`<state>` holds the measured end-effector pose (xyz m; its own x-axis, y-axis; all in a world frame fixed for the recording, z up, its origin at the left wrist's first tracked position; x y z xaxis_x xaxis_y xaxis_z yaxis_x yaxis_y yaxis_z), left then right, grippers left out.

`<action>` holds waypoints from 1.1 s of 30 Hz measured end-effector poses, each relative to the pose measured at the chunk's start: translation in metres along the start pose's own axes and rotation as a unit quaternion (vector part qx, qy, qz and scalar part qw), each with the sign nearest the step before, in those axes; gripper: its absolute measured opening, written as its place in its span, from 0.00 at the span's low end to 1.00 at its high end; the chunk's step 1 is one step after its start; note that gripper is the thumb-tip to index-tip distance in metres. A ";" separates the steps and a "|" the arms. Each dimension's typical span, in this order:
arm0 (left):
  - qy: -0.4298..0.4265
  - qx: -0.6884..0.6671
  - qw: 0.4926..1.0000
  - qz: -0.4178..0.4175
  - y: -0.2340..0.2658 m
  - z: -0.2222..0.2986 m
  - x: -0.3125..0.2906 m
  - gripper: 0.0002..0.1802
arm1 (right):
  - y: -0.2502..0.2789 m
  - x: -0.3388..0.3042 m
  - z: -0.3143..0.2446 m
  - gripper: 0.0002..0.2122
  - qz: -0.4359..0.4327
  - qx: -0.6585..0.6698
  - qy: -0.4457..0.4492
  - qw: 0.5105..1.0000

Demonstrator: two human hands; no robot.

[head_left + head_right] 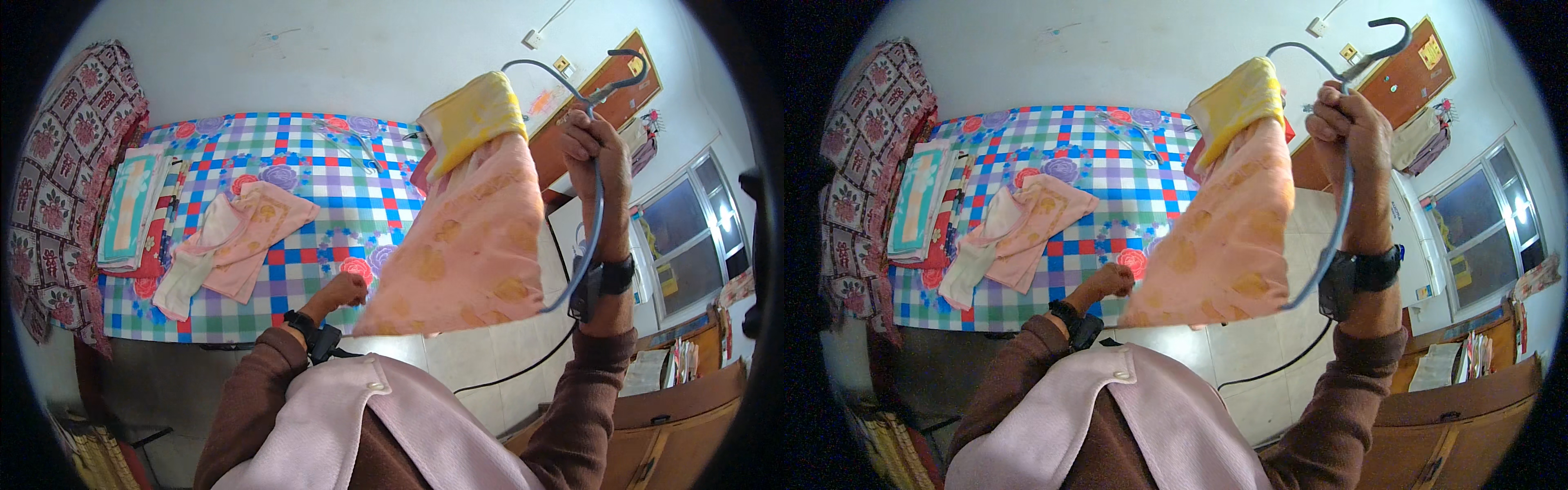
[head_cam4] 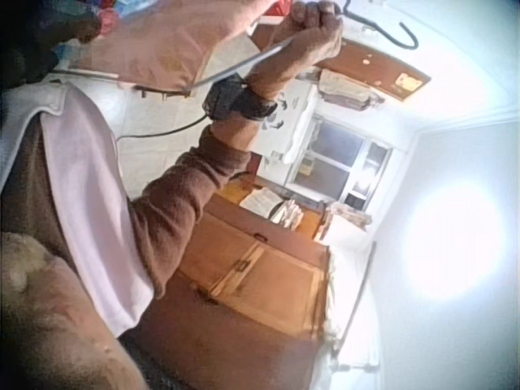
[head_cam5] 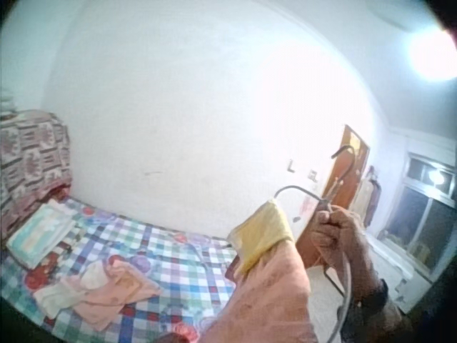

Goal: The person folds several small towels and cloths on a bed, places some on hangers, and stacks them. They handle pink, yellow, and patterned cloths, using hangers to organize some items.

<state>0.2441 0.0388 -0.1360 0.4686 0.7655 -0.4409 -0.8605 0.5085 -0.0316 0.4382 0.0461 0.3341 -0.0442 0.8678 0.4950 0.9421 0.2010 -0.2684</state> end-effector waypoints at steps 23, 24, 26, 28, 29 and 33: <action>-0.128 -0.360 0.920 -0.084 0.002 0.178 0.039 0.08 | -0.016 -0.044 -0.045 0.13 -0.055 0.004 0.002 0.998; -0.110 -0.358 0.925 -0.070 -0.002 0.167 0.039 0.09 | -0.014 -0.041 -0.045 0.13 -0.050 0.001 0.006 0.999; -0.075 -0.353 0.932 -0.039 -0.009 0.144 0.037 0.11 | -0.012 -0.037 -0.043 0.13 -0.049 0.000 0.009 0.999; -0.072 -0.366 0.927 -0.040 -0.011 0.128 0.033 0.11 | -0.012 -0.033 -0.037 0.14 -0.056 0.021 -0.001 0.998; -0.075 -0.379 0.921 -0.044 -0.011 0.122 0.031 0.11 | -0.011 -0.031 -0.035 0.14 -0.053 0.008 -0.001 0.999; -0.024 -0.383 0.924 0.010 -0.006 0.100 0.028 0.15 | -0.014 -0.025 -0.024 0.13 -0.053 0.010 -0.011 0.998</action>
<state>0.2821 0.0970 -0.0581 0.4444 0.7973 -0.4085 -0.7495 0.0812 -0.6570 0.4337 0.0107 0.3455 -0.1513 0.8504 0.5039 0.9249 0.3016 -0.2313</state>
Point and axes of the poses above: each hand's wrist, its own x-axis towards the middle knuckle, its own y-axis out of the back of the hand, z = x × y, the point moved 5 cm from there along x, towards the middle knuckle, and after that the axes turned 8 degrees about y, right-handed, at the moved point
